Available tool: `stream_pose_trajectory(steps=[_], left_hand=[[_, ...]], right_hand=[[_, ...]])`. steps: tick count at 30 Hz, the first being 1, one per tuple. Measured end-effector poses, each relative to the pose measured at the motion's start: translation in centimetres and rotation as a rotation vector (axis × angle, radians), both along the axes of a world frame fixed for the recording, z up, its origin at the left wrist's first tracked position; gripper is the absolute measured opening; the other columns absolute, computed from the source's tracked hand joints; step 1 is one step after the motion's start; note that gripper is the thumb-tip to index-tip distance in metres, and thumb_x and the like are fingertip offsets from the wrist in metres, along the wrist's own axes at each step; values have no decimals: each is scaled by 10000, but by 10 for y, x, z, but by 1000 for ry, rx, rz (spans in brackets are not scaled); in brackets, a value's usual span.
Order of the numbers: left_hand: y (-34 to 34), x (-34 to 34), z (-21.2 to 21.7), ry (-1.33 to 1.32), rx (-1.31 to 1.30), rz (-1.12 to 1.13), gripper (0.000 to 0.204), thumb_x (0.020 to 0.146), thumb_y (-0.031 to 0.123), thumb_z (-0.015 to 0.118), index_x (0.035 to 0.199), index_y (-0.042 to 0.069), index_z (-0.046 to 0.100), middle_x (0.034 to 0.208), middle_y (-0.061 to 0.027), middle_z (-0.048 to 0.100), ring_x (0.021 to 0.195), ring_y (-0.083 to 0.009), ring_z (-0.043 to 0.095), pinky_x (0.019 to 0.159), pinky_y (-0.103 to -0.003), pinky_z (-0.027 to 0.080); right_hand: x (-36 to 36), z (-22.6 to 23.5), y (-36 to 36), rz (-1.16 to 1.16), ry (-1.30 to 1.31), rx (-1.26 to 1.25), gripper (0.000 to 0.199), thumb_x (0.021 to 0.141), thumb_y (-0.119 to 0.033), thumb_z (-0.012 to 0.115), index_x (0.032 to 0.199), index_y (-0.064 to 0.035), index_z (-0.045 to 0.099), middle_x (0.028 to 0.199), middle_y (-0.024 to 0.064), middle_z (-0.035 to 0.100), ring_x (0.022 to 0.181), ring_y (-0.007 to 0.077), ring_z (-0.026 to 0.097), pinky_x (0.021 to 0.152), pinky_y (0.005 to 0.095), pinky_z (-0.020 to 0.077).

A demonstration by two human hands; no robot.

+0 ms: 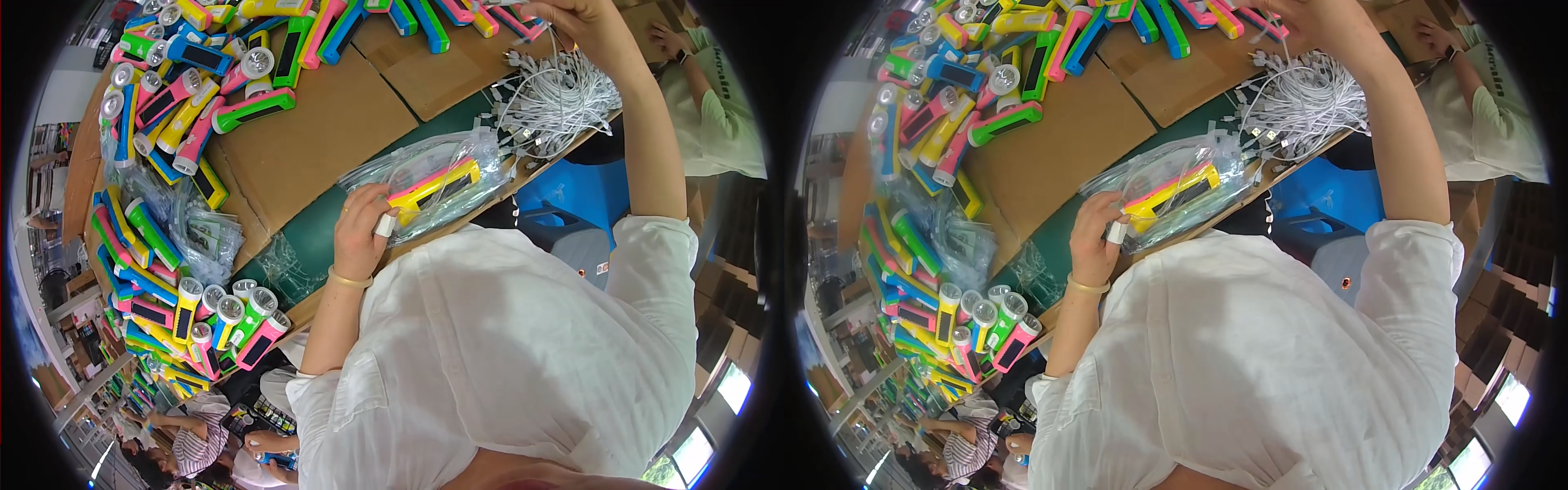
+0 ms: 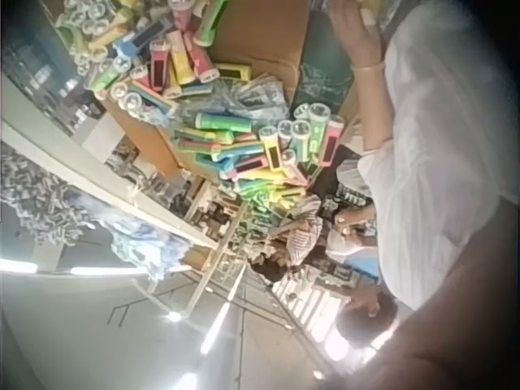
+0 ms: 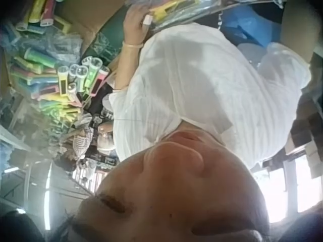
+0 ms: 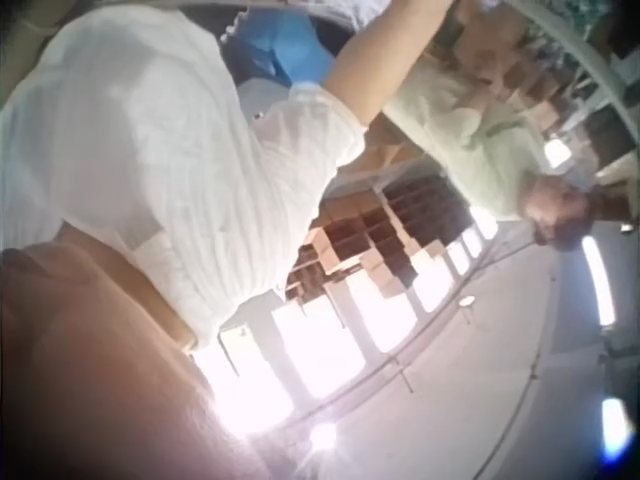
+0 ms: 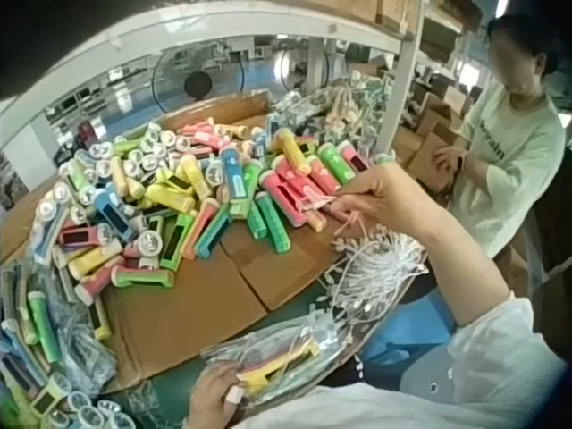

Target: The worker is picking up colorful solar-powered flashlights and a charging cable, placing them inside a small plastic bag, and organizing them on the workbench.

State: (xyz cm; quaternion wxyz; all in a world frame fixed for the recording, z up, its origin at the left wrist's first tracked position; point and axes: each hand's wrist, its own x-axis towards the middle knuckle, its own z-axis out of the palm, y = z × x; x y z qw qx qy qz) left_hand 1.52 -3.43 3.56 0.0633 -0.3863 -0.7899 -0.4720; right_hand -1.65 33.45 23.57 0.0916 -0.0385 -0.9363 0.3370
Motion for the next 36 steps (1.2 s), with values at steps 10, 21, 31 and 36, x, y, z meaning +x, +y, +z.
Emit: stream_pose_trajectory(steps=[10, 21, 31, 36], left_hand=[[3, 0, 0, 0, -5, 19, 156, 813, 1, 749, 923, 14, 639, 1152, -147, 686, 1079, -375, 651, 905, -434, 540], [1, 2, -5, -74, 24, 72, 170, 837, 24, 748, 974, 27, 648, 1170, -155, 710, 1110, -369, 654, 961, -423, 518], [-7, 14, 11, -419, -9, 375, 217, 854, 35, 772, 1034, 6, 656, 1039, -138, 683, 917, -273, 667, 793, -340, 539], [-15, 19, 17, -469, -25, 337, 139, 864, -20, 729, 997, 6, 693, 926, -113, 690, 806, -236, 667, 724, -318, 536]], right_hand=[[-12, 3, -5, 107, 236, -569, 330, 1080, -291, 550, 890, -37, 641, 666, -4, 601, 537, 57, 529, 479, 220, 399], [30, -114, -51, 352, -269, -977, 318, 985, -208, 571, 714, -59, 497, 640, 33, 495, 581, 118, 464, 548, 274, 348], [28, -141, -71, 576, -423, -442, 278, 956, -179, 644, 775, 21, 581, 677, 45, 496, 603, 134, 437, 555, 314, 356], [12, -141, -107, 843, -334, -216, 273, 954, -212, 666, 811, 21, 655, 757, 111, 552, 704, 243, 563, 632, 385, 428]])
